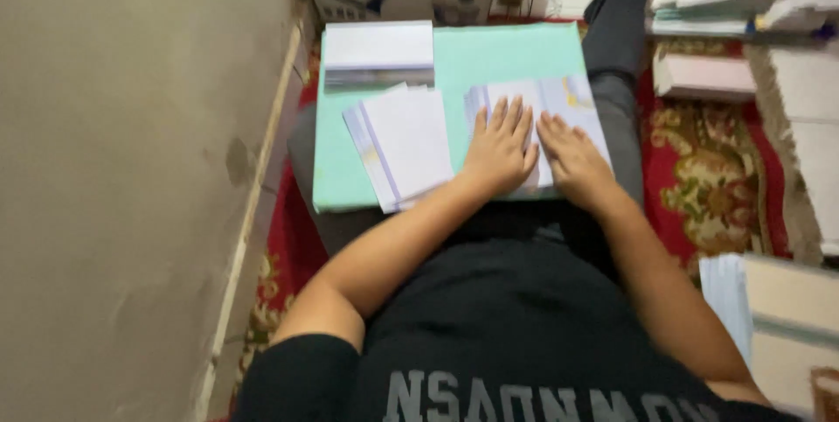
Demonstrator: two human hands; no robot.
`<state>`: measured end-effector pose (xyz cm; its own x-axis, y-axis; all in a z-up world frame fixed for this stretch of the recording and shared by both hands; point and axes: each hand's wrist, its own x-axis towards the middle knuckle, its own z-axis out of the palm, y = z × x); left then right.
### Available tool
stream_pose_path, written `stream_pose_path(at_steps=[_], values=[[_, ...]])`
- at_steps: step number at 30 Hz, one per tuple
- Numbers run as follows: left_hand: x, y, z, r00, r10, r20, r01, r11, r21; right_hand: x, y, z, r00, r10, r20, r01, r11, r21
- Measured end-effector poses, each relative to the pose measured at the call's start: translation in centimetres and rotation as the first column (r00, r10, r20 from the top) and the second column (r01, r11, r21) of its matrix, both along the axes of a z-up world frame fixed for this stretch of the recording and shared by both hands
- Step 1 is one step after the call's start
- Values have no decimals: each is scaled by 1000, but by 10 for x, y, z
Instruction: The person sits on the floor and folds a stack of small, lined paper sheets by hand. They repeatedly align the edges and press down on the creases to create a neat stack of folded papers.
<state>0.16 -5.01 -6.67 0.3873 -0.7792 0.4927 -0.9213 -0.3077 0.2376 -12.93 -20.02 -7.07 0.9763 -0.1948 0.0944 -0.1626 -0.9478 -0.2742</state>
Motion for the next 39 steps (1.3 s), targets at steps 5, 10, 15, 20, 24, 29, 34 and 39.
stream_pose_path(at_steps=[5,10,15,20,24,29,34,39], values=[[0,-1,5,1000,18,10,-18,997,69,23,-8,10,1000,-5,23,6,998,-61],[1,1,7,1000,5,15,-6,998,55,57,-25,7,997,-34,72,40,996,-83],[4,0,10,1000,-3,-12,4,999,52,46,-28,-13,992,-4,128,26,986,-167],[-2,6,7,1000,-3,30,4,1000,-23,5,-12,-23,991,60,119,-40,986,-162],[3,-7,-15,988,18,156,-23,999,32,31,-20,-5,996,77,36,-74,995,-67],[5,-12,-14,989,51,138,-68,990,120,83,-26,20,997,19,68,-15,998,-65],[3,-9,-11,993,76,90,-83,993,85,62,-11,19,999,-10,50,13,998,-56],[6,-13,-13,996,71,45,-74,994,79,26,6,18,997,-70,-14,69,997,-46]])
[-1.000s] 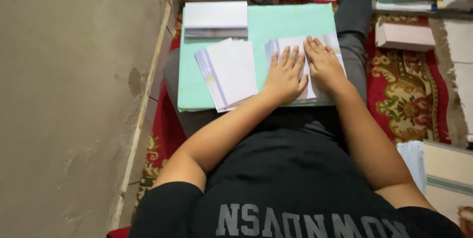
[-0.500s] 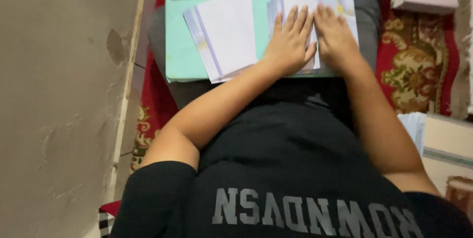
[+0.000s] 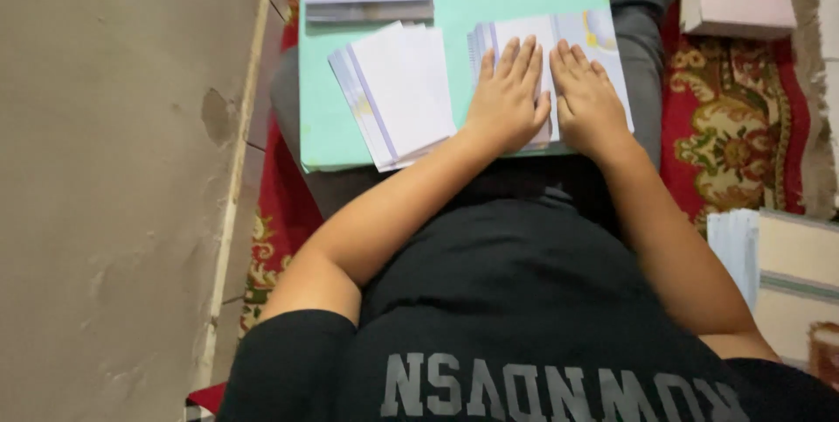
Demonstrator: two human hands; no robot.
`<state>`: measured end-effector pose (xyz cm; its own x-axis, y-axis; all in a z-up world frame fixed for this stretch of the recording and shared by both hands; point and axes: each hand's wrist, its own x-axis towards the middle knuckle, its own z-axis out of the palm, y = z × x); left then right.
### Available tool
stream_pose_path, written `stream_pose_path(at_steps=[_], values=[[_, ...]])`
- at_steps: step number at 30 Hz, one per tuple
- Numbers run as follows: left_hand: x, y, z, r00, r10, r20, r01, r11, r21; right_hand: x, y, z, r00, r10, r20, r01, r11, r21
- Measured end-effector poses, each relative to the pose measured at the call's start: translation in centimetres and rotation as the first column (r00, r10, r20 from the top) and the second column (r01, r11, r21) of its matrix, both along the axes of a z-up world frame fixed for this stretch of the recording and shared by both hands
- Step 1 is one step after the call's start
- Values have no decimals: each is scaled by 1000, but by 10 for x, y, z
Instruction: The person sits on the floor and folds a stack of small, lined paper sheets by hand. They repeatedly align the edges and press down on the creases to create a neat stack of folded papers.
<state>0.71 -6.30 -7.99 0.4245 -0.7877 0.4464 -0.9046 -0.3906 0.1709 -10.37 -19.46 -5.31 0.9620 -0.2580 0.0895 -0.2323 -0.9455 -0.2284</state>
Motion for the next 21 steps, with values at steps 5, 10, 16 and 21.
stream_pose_path(at_steps=[5,10,16,21], values=[[-1,3,6,999,9,38,-11,998,61,19,-2,16,1000,-6,-21,8,998,60],[-2,5,3,998,-2,55,3,1000,-5,57,-36,-17,995,29,100,-27,999,-17],[2,8,16,997,-71,-3,70,995,-68,24,-25,-29,986,43,161,-20,989,-145],[-5,10,17,998,-64,-13,64,997,-53,-10,-3,-23,996,8,84,0,995,-98]])
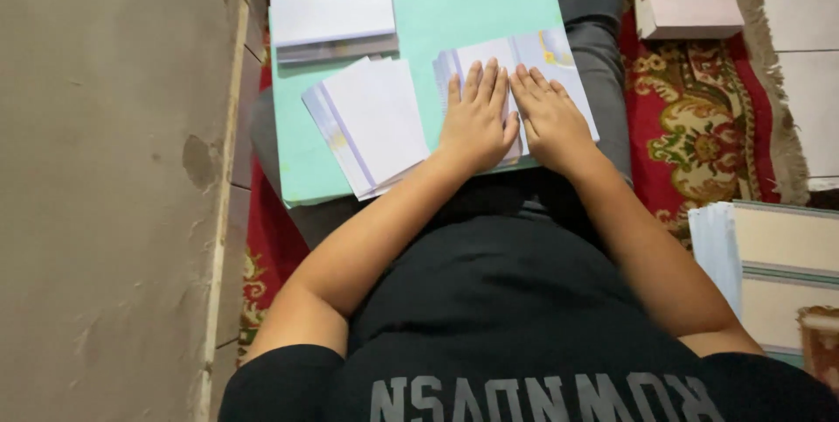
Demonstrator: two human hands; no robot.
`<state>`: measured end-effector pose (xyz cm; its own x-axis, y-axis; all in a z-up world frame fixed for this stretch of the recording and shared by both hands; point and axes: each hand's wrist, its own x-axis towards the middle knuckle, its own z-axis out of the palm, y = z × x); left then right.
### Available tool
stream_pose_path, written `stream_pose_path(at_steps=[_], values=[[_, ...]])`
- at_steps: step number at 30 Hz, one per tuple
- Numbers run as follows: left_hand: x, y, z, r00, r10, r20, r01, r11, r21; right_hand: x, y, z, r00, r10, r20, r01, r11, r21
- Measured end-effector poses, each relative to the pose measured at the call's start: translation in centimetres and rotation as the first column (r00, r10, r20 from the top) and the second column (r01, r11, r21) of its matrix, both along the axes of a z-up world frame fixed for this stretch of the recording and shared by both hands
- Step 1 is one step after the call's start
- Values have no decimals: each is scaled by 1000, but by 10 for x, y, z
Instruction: The person sits on the floor and folds a stack of small, lined paper sheets by hand. They repeatedly align the edges and press down on the creases to create a neat stack of folded papers.
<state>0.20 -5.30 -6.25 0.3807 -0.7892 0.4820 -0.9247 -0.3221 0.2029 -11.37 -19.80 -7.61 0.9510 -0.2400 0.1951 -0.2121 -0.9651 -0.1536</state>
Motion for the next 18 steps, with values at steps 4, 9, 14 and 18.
stream_pose_path(at_steps=[4,9,14,18], values=[[-1,3,8,999,-6,-53,13,990,138,24,-23,-2,995,89,39,-89,996,-2],[0,7,16,999,3,-54,8,980,197,54,-29,13,997,56,52,-59,996,66],[1,2,20,993,5,-117,33,946,321,29,-28,-21,997,22,76,-19,999,-44],[10,-12,27,992,18,-125,31,923,384,-16,8,10,998,-33,-54,35,998,44]])
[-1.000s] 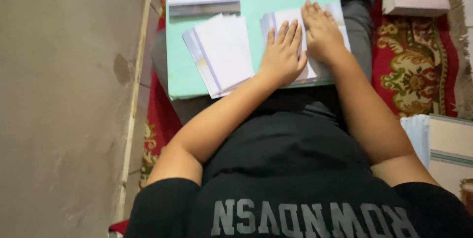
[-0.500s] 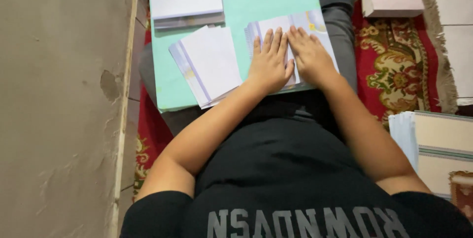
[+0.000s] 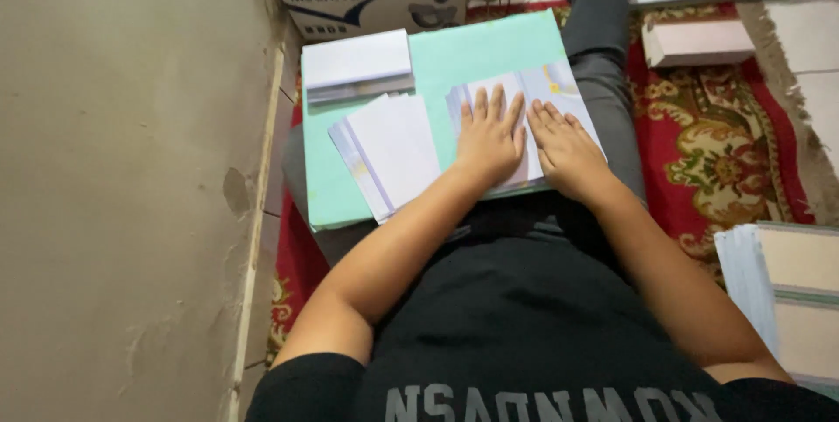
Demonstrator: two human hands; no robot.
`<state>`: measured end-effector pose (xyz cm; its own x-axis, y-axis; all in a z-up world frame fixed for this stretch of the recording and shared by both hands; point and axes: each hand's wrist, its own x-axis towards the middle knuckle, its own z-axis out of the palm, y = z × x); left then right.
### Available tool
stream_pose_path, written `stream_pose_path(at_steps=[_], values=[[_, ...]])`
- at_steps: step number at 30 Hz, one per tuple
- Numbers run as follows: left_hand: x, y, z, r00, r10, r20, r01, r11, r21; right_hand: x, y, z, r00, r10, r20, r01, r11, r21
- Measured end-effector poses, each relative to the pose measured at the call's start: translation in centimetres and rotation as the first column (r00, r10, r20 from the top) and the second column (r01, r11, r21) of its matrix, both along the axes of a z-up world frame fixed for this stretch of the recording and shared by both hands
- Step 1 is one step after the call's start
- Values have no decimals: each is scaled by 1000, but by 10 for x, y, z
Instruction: The person sits on the floor and folds a stack of small, lined paper sheets by hand. They repeatedly align the edges and press down on the creases to create a neat stack of folded papers.
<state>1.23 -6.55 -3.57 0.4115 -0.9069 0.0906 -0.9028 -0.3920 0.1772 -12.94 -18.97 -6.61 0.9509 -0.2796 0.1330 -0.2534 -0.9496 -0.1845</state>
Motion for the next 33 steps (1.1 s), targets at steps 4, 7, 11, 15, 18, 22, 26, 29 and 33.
stream_pose_path(at_steps=[4,7,11,15,18,22,26,29,33], values=[[14,-25,0,999,39,3,-39,999,6,-27,17,5,999,-6,-51,6,1000,7],[16,-35,0,999,50,-17,-50,999,-21,-31,18,5,997,-12,-73,12,1000,9],[7,-25,5,997,82,-8,-82,996,-40,-27,20,15,995,-4,-98,6,1000,22],[3,-12,2,996,85,-15,-86,995,-53,-7,2,2,996,-11,-92,13,1000,21],[1,-8,0,996,84,-18,-85,994,-69,18,-18,-8,995,0,-95,1,1000,13],[1,-7,-2,996,85,3,-84,991,-103,56,-39,-8,999,37,-35,-38,999,-30],[2,-8,-5,996,85,35,-81,990,-120,69,-44,-10,999,37,32,-35,998,-58],[4,-8,-8,997,78,9,-76,989,-128,54,-32,-14,996,49,74,-42,994,-100],[4,-7,-4,997,75,-22,-77,991,-109,14,-8,-9,998,45,35,-42,998,-56]])
